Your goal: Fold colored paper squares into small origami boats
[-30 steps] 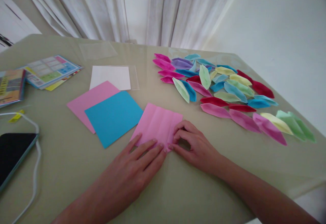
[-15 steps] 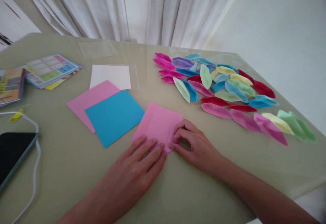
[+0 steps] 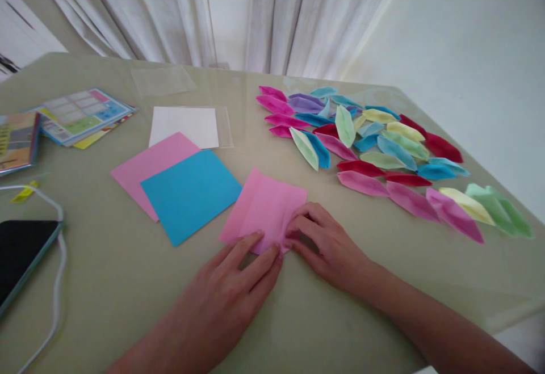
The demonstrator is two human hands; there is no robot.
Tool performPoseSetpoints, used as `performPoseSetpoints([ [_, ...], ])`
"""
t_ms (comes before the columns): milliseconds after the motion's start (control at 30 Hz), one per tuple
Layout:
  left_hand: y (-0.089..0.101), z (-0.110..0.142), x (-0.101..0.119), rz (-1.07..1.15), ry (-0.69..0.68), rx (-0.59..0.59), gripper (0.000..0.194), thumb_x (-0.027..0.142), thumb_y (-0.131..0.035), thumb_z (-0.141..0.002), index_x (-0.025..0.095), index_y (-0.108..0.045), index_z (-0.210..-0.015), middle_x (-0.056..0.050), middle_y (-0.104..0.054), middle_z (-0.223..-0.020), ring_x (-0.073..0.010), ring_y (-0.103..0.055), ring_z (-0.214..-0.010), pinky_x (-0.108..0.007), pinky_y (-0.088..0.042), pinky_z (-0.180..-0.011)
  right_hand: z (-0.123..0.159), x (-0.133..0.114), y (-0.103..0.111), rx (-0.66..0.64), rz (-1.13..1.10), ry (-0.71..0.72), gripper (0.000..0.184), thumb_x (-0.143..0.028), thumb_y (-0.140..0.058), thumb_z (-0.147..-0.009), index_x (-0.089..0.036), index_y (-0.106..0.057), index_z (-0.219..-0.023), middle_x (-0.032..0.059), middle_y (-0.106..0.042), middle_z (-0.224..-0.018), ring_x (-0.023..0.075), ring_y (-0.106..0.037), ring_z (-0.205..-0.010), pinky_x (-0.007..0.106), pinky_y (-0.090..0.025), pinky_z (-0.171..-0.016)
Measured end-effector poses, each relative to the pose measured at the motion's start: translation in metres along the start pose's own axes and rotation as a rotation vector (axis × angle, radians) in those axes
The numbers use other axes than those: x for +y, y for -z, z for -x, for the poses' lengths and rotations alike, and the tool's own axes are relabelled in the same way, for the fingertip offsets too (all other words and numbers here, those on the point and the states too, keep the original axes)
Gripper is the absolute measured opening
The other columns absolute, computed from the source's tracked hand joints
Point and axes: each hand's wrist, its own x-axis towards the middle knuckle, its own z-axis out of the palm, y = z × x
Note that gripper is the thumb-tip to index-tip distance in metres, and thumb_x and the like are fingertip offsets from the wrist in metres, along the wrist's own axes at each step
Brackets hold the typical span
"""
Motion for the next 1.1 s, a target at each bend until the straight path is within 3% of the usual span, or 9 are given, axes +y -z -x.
performPoseSetpoints([
  [167,-0.001,-0.002,0.0,0.031,0.034,0.01,0.056,0.002,-0.048,-0.094,0.017,-0.059,-0.146,-0.001,-0.066,-0.148,-0.0326,-0.056,-0.137,-0.046,-0.047,-0.111,0.004,-0.007,0.007,0.01,0.263,0.293,0.014,-0.014,-0.059,-0.102,-0.016,-0.073,-0.098,0.0068,-0.067,-0.09,0.0202,-0.056,-0.08,0.035,-0.044,-0.075],
  [267,-0.003,-0.003,0.0,0.057,0.036,0.044,0.052,0.005,-0.048,-0.097,0.017,-0.06,-0.146,-0.002,-0.067,-0.148,-0.0303,-0.056,-0.136,-0.047,-0.042,-0.116,0.008,-0.014,0.008,-0.018,0.386,0.365,0.017,-0.014,-0.061,-0.102,-0.016,-0.072,-0.09,0.0019,-0.064,-0.074,0.0182,-0.052,-0.068,0.037,-0.037,-0.066],
  [567,0.002,-0.002,0.0,0.065,0.025,0.06,0.049,0.006,-0.045,-0.098,0.017,-0.064,-0.143,-0.002,-0.068,-0.147,-0.0265,-0.06,-0.133,-0.044,-0.046,-0.113,0.025,-0.018,0.005,-0.022,0.562,0.203,0.022,-0.017,-0.064,-0.099,-0.02,-0.067,-0.078,-0.0005,-0.063,-0.066,0.0185,-0.053,-0.06,0.04,-0.033,-0.066],
  [767,0.004,-0.003,-0.009,0.129,0.047,0.134,0.037,0.011,-0.049,-0.102,0.02,-0.07,-0.132,-0.002,-0.074,-0.137,-0.0256,-0.066,-0.126,-0.044,-0.049,-0.112,0.018,-0.016,0.012,0.007,0.538,0.212,0.029,-0.019,-0.059,-0.102,-0.02,-0.066,-0.074,0.0013,-0.063,-0.066,0.0179,-0.055,-0.061,0.039,-0.038,-0.065],
  [900,0.007,0.0,-0.033,0.194,0.116,0.196,0.02,0.025,-0.056,-0.106,0.019,-0.073,-0.114,-0.004,-0.078,-0.12,-0.0224,-0.07,-0.121,-0.042,-0.046,-0.118,0.007,0.0,0.027,0.037,0.41,0.157,0.018,-0.033,-0.062,-0.103,-0.019,-0.072,-0.098,0.0081,-0.071,-0.089,0.0225,-0.063,-0.08,0.037,-0.048,-0.072],
  [1000,0.006,0.004,-0.054,0.245,0.129,0.167,0.018,0.025,-0.055,-0.108,0.021,-0.072,-0.111,-0.003,-0.077,-0.12,-0.0178,-0.068,-0.124,-0.034,-0.049,-0.113,0.002,0.012,0.032,-0.001,0.306,0.152,0.034,-0.043,-0.069,-0.1,-0.018,-0.069,-0.122,0.0148,-0.072,-0.121,0.0294,-0.066,-0.109,0.045,-0.053,-0.093],
  [1100,0.003,0.009,-0.067,0.272,0.102,0.174,0.022,0.017,-0.052,-0.108,0.023,-0.073,-0.114,-0.001,-0.077,-0.121,-0.0176,-0.065,-0.129,-0.034,-0.047,-0.115,0.001,0.016,0.028,-0.076,0.27,0.178,0.038,-0.044,-0.069,-0.101,-0.019,-0.068,-0.129,0.0137,-0.071,-0.133,0.031,-0.064,-0.122,0.049,-0.05,-0.104],
])
